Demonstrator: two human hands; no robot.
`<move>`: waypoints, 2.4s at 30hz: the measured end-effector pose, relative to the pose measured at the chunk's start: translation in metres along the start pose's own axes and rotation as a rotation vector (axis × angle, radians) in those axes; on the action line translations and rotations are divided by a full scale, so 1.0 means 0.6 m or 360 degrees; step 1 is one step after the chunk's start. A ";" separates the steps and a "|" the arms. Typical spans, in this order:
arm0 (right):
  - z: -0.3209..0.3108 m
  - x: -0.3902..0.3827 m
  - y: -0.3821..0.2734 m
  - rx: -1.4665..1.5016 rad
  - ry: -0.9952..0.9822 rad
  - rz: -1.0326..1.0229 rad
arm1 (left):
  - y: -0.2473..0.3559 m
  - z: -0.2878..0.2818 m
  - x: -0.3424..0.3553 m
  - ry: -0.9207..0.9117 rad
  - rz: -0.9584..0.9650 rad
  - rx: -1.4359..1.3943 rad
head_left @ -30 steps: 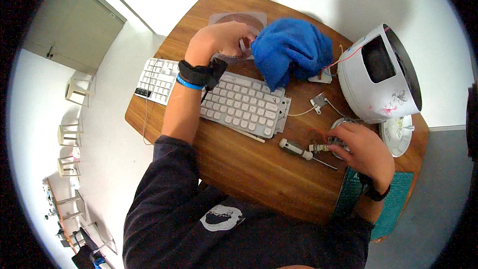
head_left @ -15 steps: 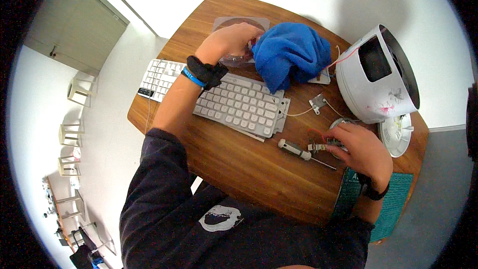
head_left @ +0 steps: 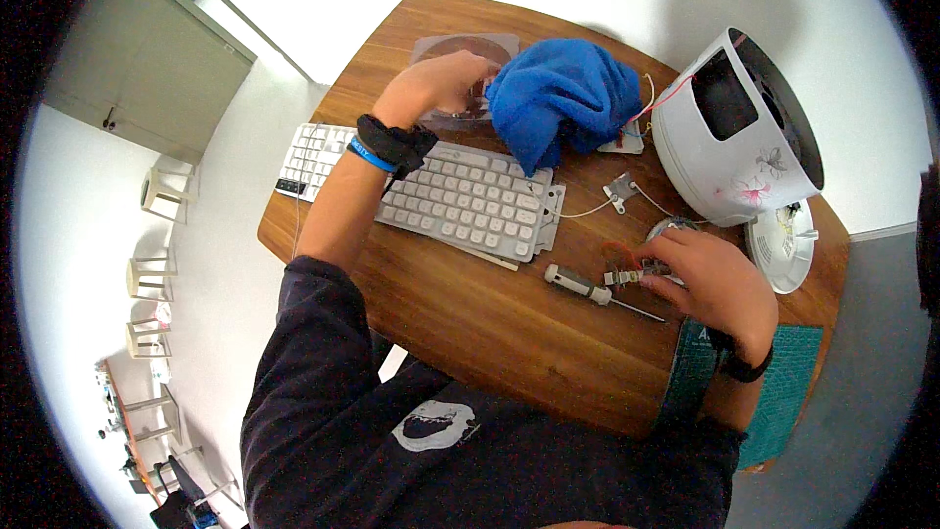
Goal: The person cleans a small white plastic component with a blue cloth, then proceeds to assemble it into a larger white appliance base. They connect wires and secure the component inside the base, working with various small parts and tools on a wooden table.
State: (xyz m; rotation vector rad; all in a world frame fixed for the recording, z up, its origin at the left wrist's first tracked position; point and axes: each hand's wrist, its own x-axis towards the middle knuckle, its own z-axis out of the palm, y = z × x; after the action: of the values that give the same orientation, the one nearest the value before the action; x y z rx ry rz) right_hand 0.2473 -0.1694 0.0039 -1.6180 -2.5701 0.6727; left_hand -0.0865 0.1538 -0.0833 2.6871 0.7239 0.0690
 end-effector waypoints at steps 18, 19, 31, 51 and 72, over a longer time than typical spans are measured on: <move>0.005 0.008 0.002 0.0008 -0.0069 0.0051 | 0.009 -0.007 -0.028 -0.0129 0.0045 -0.0071; 0.006 0.008 0.005 0.0003 -0.0073 0.0042 | 0.009 -0.006 -0.026 -0.0126 0.0044 -0.0047; 0.008 0.010 0.006 0.0001 -0.0095 0.0067 | 0.006 -0.015 -0.028 0.0043 0.0067 -0.0045; 0.003 0.016 0.002 0.0021 -0.0105 0.0039 | 0.017 -0.015 -0.024 -0.0149 0.0213 0.0047; 0.004 0.012 0.005 0.0039 -0.0078 0.0032 | 0.069 -0.035 -0.011 -0.0216 0.0017 0.0082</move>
State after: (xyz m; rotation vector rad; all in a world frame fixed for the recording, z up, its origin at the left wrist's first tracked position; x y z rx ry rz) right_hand 0.2463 -0.1630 -0.0009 -1.6425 -2.5716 0.7512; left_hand -0.0754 0.1237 -0.0488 2.7131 0.6782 -0.1300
